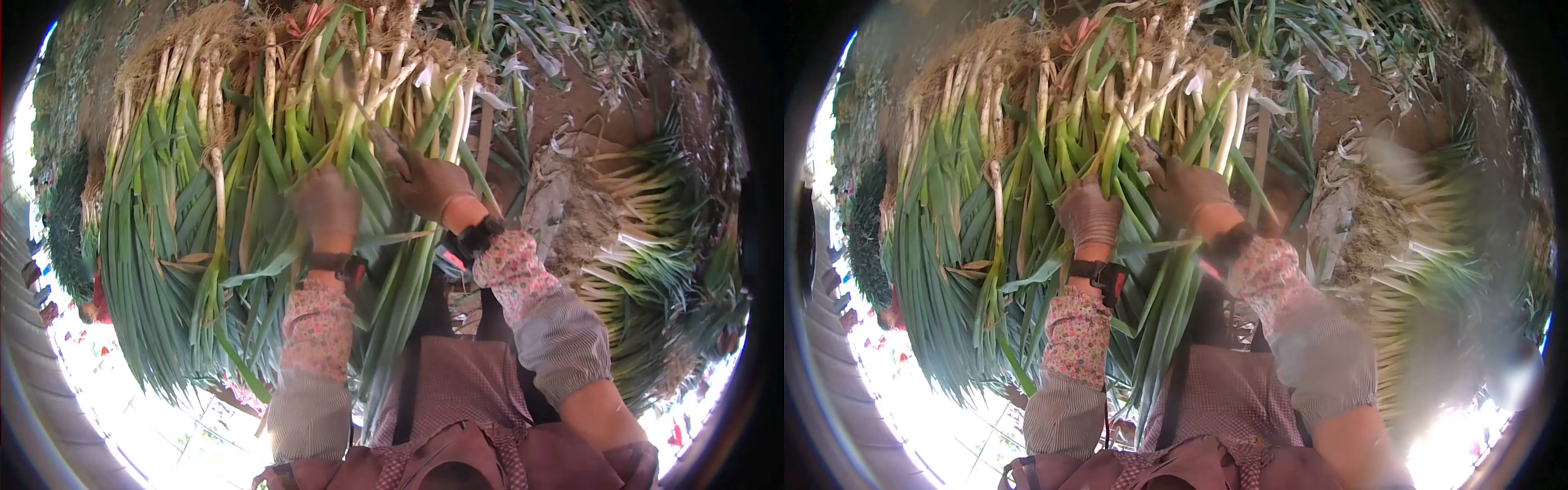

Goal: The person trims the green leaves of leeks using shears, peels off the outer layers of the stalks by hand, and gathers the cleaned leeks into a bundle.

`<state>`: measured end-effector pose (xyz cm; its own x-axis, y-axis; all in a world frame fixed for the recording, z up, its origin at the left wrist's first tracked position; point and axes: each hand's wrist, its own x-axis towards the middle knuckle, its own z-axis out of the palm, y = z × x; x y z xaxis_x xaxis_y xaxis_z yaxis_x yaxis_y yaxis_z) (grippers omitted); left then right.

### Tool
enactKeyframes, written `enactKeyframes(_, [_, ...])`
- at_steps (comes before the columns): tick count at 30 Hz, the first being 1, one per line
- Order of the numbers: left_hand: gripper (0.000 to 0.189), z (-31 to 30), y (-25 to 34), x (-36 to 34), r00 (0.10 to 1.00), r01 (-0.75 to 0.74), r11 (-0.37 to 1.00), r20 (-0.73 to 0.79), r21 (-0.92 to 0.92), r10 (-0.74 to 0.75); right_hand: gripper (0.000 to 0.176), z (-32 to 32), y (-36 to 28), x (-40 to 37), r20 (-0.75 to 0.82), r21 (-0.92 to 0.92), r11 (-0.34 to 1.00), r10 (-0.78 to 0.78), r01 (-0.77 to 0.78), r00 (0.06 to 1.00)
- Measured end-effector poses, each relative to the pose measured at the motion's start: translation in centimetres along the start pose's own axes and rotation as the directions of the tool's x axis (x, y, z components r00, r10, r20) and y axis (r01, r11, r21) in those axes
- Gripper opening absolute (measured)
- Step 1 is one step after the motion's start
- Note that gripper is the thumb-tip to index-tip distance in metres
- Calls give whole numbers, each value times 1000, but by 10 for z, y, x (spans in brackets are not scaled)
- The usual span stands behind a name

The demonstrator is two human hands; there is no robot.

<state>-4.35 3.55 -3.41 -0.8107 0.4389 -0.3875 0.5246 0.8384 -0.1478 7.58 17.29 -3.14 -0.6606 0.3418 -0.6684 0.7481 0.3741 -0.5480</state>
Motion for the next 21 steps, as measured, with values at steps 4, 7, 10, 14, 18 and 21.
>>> enactKeyframes(4, [38, 0, 3, 0, 1000, 19, 1000, 15, 11, -19, 50, 0, 0, 15, -19, 9, 999, 42, -42, 999])
enactKeyframes(7, [36, 5, 5, 2, 1000, 28, 999, -8, 17, -27, 48, -2, -5, -13, 18, -4, 998, 58, -58, 998])
enactKeyframes(10, [32, 5, 7, 4, 1000, -19, 999, -14, 47, 19, 41, -16, -11, -34, 49, -67, 997, 42, -39, 998])
enactKeyframes(14, [30, 3, 1, 4, 995, -90, 996, -39, 23, 90, 41, -14, -9, -33, 52, -68, 997, 33, -29, 998])
enactKeyframes(18, [25, -17, 9, 6, 994, -68, 998, 80, -16, 69, 56, -12, 4, -10, -49, 47, 998, 35, -33, 998])
enactKeyframes(21, [24, -17, 4, -1, 992, -83, 995, 87, -49, 87, 52, -8, 12, 21, -37, 8, 994, 113, -113, 993])
